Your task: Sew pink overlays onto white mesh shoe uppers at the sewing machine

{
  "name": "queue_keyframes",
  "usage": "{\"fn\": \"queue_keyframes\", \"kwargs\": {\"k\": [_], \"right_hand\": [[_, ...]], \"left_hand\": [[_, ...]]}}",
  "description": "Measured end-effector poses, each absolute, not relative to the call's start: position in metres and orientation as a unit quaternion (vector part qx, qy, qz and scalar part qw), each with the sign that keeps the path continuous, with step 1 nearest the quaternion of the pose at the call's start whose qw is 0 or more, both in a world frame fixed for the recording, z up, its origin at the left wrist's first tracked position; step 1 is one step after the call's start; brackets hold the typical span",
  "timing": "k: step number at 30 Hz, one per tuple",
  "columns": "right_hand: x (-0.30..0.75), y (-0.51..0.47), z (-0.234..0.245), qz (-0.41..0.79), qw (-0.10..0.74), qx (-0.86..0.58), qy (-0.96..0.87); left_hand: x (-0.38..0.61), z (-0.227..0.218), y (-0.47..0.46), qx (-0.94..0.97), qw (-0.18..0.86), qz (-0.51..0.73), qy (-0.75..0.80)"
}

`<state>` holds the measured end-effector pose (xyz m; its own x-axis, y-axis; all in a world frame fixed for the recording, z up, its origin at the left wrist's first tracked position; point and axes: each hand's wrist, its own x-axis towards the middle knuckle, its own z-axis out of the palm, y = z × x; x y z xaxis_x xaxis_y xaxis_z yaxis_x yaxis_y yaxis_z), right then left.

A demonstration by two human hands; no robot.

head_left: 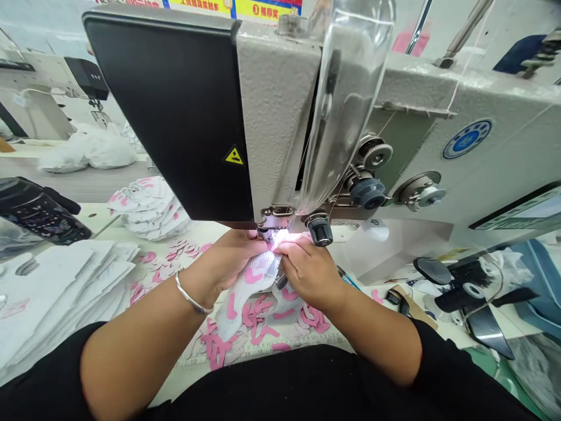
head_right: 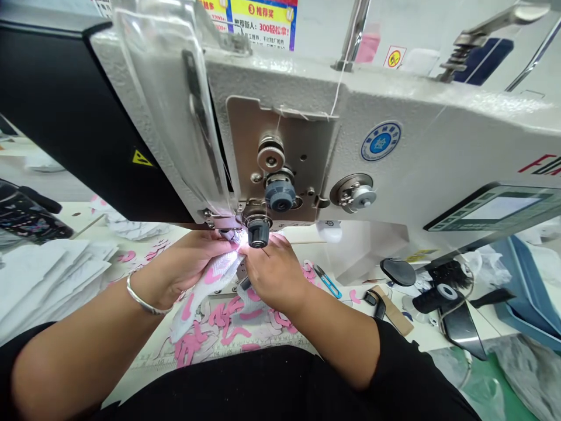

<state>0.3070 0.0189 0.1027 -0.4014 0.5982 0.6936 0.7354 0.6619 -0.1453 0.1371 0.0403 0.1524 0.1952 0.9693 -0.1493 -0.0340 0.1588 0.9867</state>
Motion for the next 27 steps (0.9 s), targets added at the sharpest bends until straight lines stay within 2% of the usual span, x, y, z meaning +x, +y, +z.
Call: {"fn": "queue_keyframes", "kwargs": {"k": [5,14,20,27], "right_hand": [[0.308,0.010,0.097,-0.099,0.409,-0.374,-0.827],[0.309,0.013,0.091,-0.086,0.421,-0.375,-0.821],[0.309,0.013,0.109,0.010,0.349,-0.421,-0.837],[0.308,0.017,0.133,0.062,0.300,-0.480,-0.822]], "left_hand": [[0.133,0.139,0.038,0.492,0.565,0.418,0.514],[0.136,0.134,0.039,0.483,0.567,0.452,0.490],[0.136,0.138,0.042,0.470,0.638,0.427,0.436],[0.133,0.136,0.056,0.476,0.637,0.447,0.409]]}}
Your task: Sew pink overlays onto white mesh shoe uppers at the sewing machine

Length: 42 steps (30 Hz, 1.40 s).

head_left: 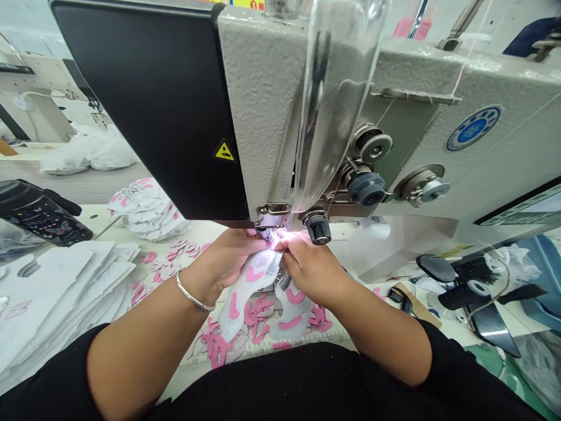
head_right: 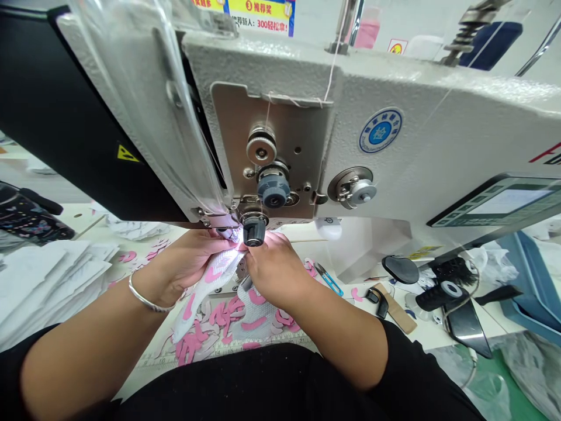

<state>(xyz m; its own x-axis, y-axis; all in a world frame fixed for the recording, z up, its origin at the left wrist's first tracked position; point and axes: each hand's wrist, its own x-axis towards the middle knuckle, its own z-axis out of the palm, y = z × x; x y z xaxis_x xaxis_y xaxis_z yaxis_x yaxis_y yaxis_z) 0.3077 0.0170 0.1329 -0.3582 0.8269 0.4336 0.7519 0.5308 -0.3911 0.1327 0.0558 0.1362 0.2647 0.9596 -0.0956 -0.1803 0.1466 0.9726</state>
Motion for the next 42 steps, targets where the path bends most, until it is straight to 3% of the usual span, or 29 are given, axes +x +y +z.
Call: {"fn": "queue_keyframes", "kwargs": {"k": [6,13,20,27,34,42], "right_hand": [[0.305,0.026,0.137,0.098,0.265,-0.520,-0.806],[0.306,0.020,0.117,0.078,0.350,-0.471,-0.806],[0.306,0.008,0.096,-0.048,0.428,-0.406,-0.806],[0.308,0.013,0.095,-0.054,0.406,-0.404,-0.818],[0.312,0.015,0.089,-0.084,0.431,-0.368,-0.820],[0.314,0.017,0.081,-0.108,0.443,-0.354,-0.817]], "left_hand": [[0.133,0.135,0.065,0.471,0.676,0.440,0.357],[0.133,0.138,0.051,0.445,0.669,0.434,0.406],[0.132,0.136,0.040,0.459,0.642,0.436,0.432],[0.136,0.133,0.039,0.480,0.615,0.453,0.432],[0.131,0.121,0.030,0.563,0.446,0.456,0.525],[0.132,0.129,0.023,0.621,0.388,0.398,0.553]]}}
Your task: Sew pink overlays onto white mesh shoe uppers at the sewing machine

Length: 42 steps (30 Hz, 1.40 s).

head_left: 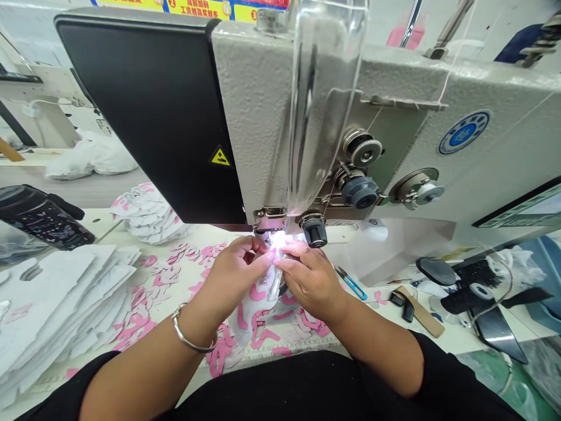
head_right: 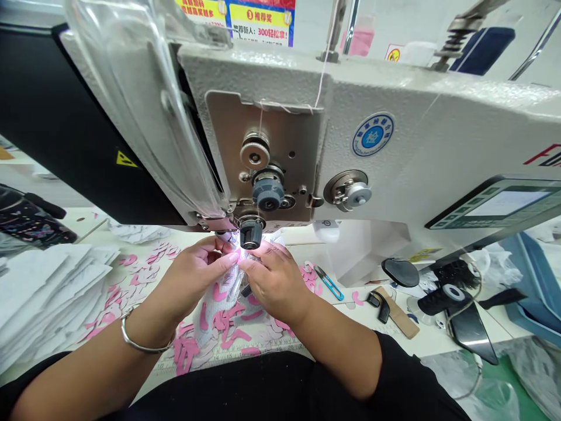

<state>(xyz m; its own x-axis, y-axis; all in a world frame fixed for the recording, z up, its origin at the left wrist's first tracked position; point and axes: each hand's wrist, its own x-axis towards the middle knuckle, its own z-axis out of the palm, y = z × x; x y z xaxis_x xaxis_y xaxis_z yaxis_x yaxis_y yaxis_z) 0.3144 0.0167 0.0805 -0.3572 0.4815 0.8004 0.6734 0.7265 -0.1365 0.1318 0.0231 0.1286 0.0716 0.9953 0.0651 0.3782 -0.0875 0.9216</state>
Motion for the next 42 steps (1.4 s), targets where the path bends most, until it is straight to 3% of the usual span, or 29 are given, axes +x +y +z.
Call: {"fn": "queue_keyframes", "kwargs": {"k": [16,27,42], "right_hand": [[0.313,0.015,0.084,-0.101,0.445,-0.361,-0.814],[0.309,0.015,0.098,-0.046,0.422,-0.398,-0.813],[0.310,0.018,0.095,0.004,0.409,-0.408,-0.816]], "left_hand": [[0.137,0.119,0.031,0.538,0.479,0.446,0.531],[0.142,0.142,0.036,0.442,0.664,0.420,0.432],[0.140,0.140,0.038,0.408,0.660,0.443,0.449]]}}
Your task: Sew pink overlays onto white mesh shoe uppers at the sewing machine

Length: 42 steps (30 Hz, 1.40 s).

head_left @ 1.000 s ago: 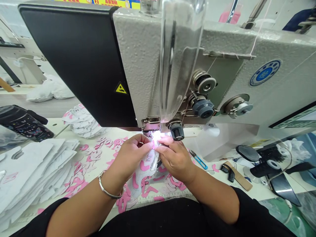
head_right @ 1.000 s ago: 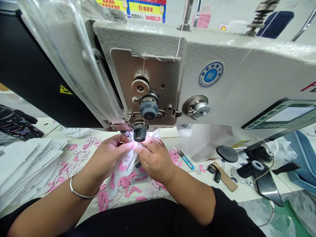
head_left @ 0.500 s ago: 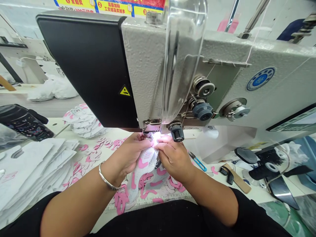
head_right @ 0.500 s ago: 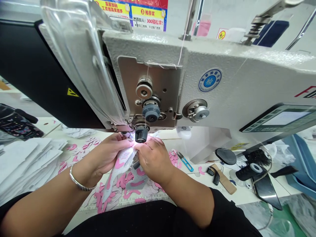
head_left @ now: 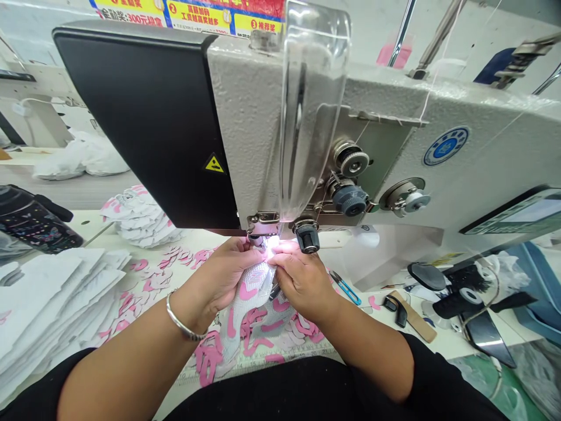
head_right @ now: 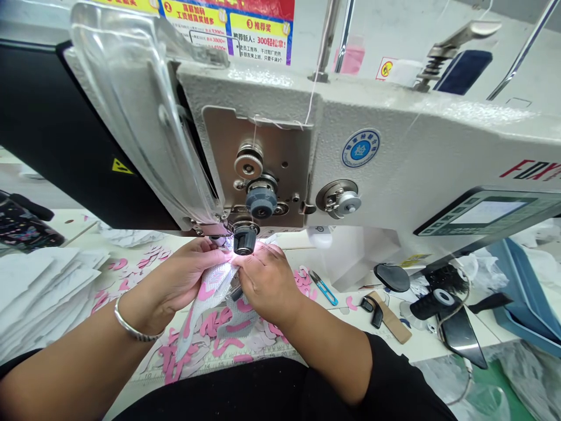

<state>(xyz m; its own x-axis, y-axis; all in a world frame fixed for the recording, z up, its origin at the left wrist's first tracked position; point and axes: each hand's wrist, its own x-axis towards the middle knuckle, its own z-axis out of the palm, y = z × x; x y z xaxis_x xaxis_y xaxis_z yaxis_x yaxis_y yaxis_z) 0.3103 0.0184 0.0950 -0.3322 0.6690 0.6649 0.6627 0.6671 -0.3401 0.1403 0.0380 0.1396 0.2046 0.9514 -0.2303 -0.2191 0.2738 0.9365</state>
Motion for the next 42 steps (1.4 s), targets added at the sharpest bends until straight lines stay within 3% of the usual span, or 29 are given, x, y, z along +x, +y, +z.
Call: {"fn": "queue_keyframes", "kwargs": {"k": [42], "right_hand": [[0.312,0.024,0.100,0.010,0.416,-0.398,-0.818]], "left_hand": [[0.135,0.127,0.036,0.407,0.689,0.444,0.402]]}}
